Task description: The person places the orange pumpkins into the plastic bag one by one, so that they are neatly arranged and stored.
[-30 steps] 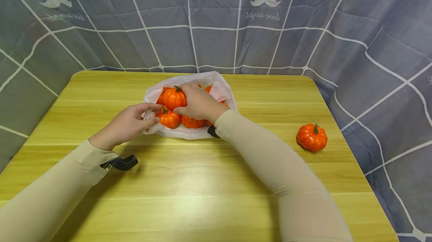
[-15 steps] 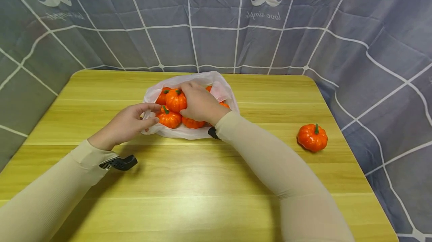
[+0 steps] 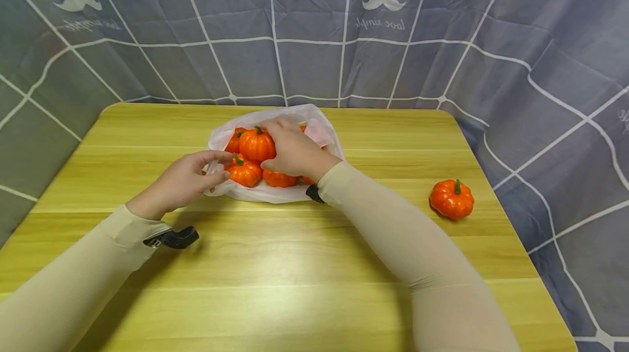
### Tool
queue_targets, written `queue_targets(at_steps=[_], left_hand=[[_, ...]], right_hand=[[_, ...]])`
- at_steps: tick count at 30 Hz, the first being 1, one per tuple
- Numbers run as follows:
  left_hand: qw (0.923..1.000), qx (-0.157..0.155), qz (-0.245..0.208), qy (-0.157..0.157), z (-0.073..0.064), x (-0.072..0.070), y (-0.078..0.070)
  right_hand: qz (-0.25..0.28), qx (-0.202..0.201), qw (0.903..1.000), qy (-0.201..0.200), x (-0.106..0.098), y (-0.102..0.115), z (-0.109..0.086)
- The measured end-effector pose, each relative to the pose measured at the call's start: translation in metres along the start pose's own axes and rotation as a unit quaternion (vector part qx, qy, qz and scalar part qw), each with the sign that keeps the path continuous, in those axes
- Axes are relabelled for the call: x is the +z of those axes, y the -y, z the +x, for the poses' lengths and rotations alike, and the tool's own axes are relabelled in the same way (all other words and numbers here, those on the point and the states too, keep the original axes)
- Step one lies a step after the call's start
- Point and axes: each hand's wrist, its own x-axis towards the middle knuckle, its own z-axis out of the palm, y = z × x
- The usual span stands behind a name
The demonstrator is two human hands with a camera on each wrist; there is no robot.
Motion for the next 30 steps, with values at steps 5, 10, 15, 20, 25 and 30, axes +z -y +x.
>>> queue_targets(at_steps=[5,10,15,20,25,30], left_hand=[[1.0,0.001,0.0,0.0,0.001,0.0,0.001],[1.0,-0.004,0.004,-0.003,-0.001,-0.001,0.002],[1.0,-0.004,0.003,-0.004,-0.001,-0.002,0.003],[1.0,-0.008,0.003,-0.003,0.0,-0.003,0.004],[1.0,-0.008,-0.004,-0.002,-0.002,-0.004,0.003],[1.0,-0.007,-0.002,-0.002,-0.004,-0.006,0.002]], right_hand=[[0.005,0.004,1.0,-0.003,0.0,-0.002,-0.001],[0.01,-0.002,0.9999,-0.011,-0.001,-0.006,-0.003],[0.004,-0.014,0.9997,-0.02,-0.013,-0.006,-0.019],[-0.011,-0.01,0.9987,-0.049,-0.043,-0.014,-0.055],[-0.057,0.038,0.996,-0.058,-0.073,-0.05,-0.099],[-0.099,0.1,0.99,0.0,-0.091,-0.1,-0.146]])
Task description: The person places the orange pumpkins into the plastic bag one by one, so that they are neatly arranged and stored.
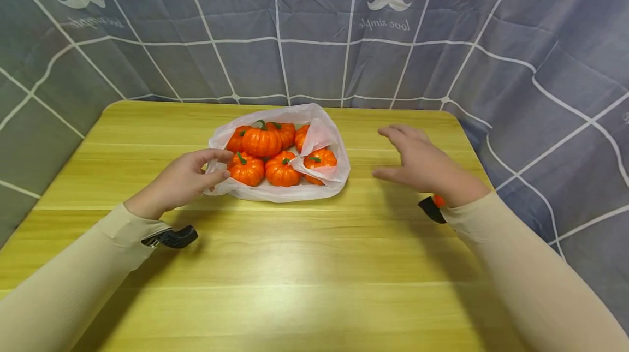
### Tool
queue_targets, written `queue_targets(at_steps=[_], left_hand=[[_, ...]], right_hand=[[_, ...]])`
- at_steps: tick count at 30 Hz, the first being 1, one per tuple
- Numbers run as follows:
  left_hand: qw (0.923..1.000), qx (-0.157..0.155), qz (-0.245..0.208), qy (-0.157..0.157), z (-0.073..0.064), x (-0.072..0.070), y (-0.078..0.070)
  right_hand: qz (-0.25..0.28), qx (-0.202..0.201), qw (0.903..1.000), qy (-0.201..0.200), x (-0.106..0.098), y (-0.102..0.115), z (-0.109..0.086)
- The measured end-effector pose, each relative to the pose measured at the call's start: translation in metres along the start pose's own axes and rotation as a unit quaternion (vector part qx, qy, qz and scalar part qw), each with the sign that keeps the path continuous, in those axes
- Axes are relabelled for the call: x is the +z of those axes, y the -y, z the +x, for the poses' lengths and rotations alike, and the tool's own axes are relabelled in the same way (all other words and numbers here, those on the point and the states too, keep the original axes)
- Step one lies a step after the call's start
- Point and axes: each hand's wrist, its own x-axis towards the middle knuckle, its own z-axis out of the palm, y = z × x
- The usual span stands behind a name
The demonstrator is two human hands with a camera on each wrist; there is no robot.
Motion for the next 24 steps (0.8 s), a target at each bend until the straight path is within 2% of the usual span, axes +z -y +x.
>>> queue_targets(at_steps=[5,10,12,17,20,24], left_hand=[[0.9999,0.0,0.011,-0.004,-0.001,0.0,0.001],[1.0,0.003,0.006,-0.005,-0.001,0.0,0.003],[1.0,0.003,0.004,-0.007,-0.001,0.0,0.003],[0.9999,0.006,0.007,-0.009,-0.001,0.0,0.003],[0.9999,0.007,0.008,-0.006,-0.001,-0.001,0.003],[0.9999,0.008,0.005,-0.005,-0.001,-0.001,0.003]], right_hand=[[-0.001,0.03,0.9981,0.053,0.011,-0.049,-0.03],[0.018,0.034,0.9973,0.063,0.025,-0.076,-0.051],[0.015,0.033,0.998,0.053,0.028,-0.081,-0.053],[0.005,0.06,0.9979,0.024,0.03,-0.096,-0.051],[0.003,0.083,0.996,0.031,0.032,-0.108,-0.051],[0.026,0.106,0.9928,0.05,0.037,-0.122,-0.052]])
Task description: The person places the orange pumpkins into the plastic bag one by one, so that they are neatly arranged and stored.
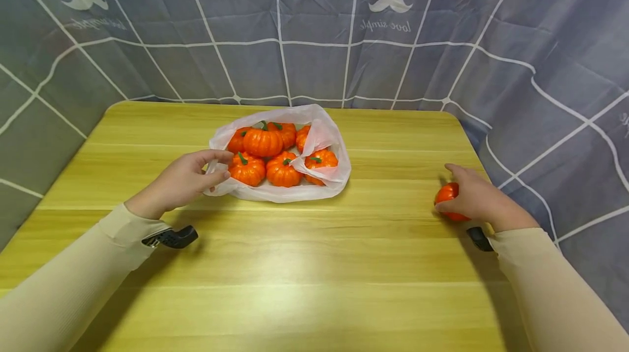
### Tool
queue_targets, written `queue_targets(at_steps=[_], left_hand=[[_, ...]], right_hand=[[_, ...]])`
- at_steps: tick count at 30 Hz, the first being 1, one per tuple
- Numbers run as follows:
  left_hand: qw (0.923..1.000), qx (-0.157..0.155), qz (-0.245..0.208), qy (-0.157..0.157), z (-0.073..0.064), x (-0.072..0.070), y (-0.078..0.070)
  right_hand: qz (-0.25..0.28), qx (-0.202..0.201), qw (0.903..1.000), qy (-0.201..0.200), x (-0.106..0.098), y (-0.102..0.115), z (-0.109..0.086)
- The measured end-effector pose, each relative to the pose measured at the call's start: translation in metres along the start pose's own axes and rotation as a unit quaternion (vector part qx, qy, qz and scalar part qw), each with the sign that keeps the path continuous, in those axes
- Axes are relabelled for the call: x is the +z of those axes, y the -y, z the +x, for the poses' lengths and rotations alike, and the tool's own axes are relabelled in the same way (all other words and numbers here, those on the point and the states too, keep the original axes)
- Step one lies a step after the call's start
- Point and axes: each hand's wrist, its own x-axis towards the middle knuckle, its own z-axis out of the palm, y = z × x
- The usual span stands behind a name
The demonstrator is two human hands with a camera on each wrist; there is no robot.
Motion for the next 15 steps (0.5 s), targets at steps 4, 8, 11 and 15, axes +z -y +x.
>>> queue_targets(at_steps=[4,8,11,15], left_hand=[[1.0,0.002,0.002,0.0,0.001,0.001,0.0],[1.0,0.001,0.005,0.0,0.001,0.001,0.0],[1.0,0.002,0.006,0.0,0.001,0.002,0.0],[1.0,0.001,0.006,0.001,0.002,0.003,0.0]], right_hand=[[0.022,-0.006,0.9997,0.008,0.004,-0.009,0.0],[0.016,-0.022,0.9995,0.014,0.006,-0.008,-0.002],[0.01,-0.02,0.9997,0.007,0.007,-0.003,-0.002],[0.029,-0.02,0.9991,-0.024,0.004,0.015,0.003]])
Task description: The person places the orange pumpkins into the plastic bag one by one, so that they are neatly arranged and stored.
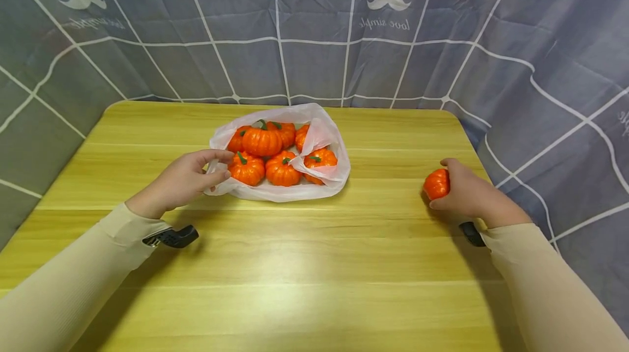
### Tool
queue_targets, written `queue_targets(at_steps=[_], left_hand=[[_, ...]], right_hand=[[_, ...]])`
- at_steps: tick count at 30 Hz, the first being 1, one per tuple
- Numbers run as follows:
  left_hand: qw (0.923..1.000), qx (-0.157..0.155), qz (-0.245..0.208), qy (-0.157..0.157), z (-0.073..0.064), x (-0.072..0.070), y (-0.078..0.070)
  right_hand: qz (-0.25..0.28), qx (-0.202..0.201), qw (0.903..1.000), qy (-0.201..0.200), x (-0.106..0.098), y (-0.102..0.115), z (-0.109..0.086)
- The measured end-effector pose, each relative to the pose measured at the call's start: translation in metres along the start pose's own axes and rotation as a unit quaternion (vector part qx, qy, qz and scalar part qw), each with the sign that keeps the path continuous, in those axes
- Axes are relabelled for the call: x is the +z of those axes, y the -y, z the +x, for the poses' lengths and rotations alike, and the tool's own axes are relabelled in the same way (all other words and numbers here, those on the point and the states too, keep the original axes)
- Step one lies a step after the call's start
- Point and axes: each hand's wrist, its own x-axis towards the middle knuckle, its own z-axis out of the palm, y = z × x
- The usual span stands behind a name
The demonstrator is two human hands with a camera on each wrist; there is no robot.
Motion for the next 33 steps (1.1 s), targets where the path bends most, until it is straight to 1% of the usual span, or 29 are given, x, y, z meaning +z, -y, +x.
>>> queue_targets(at_steps=[3,8,12,15,18,22,25,29,33], left_hand=[[1.0,0.0,0.004,0.0,0.001,0.001,0.0],[1.0,0.001,0.003,0.0,0.001,0.001,0.001],[1.0,-0.004,-0.002,0.001,0.0,0.001,0.002],[1.0,-0.005,-0.005,0.002,0.0,0.001,0.003],[1.0,-0.004,-0.008,0.002,0.0,0.001,0.004],[0.9999,-0.006,-0.008,0.004,0.0,0.002,0.005],[0.9999,-0.009,-0.007,0.007,0.0,0.002,0.005],[1.0,-0.007,-0.003,0.006,-0.001,0.002,0.005],[1.0,-0.006,0.004,0.005,-0.001,0.003,0.005]], right_hand=[[0.02,-0.008,0.9995,-0.025,-0.001,0.021,0.005],[0.054,-0.031,0.9969,-0.047,-0.003,0.069,0.015],[0.078,-0.055,0.9938,-0.057,-0.003,0.105,0.026],[0.089,-0.078,0.9908,-0.066,-0.002,0.128,0.036],[0.113,-0.098,0.9861,-0.073,-0.001,0.148,0.047],[0.143,-0.122,0.9791,-0.077,0.004,0.167,0.063],[0.148,-0.139,0.9765,-0.073,0.008,0.178,0.074],[0.153,-0.142,0.9753,-0.072,0.013,0.189,0.086],[0.159,-0.133,0.9754,-0.074,0.018,0.197,0.095]])
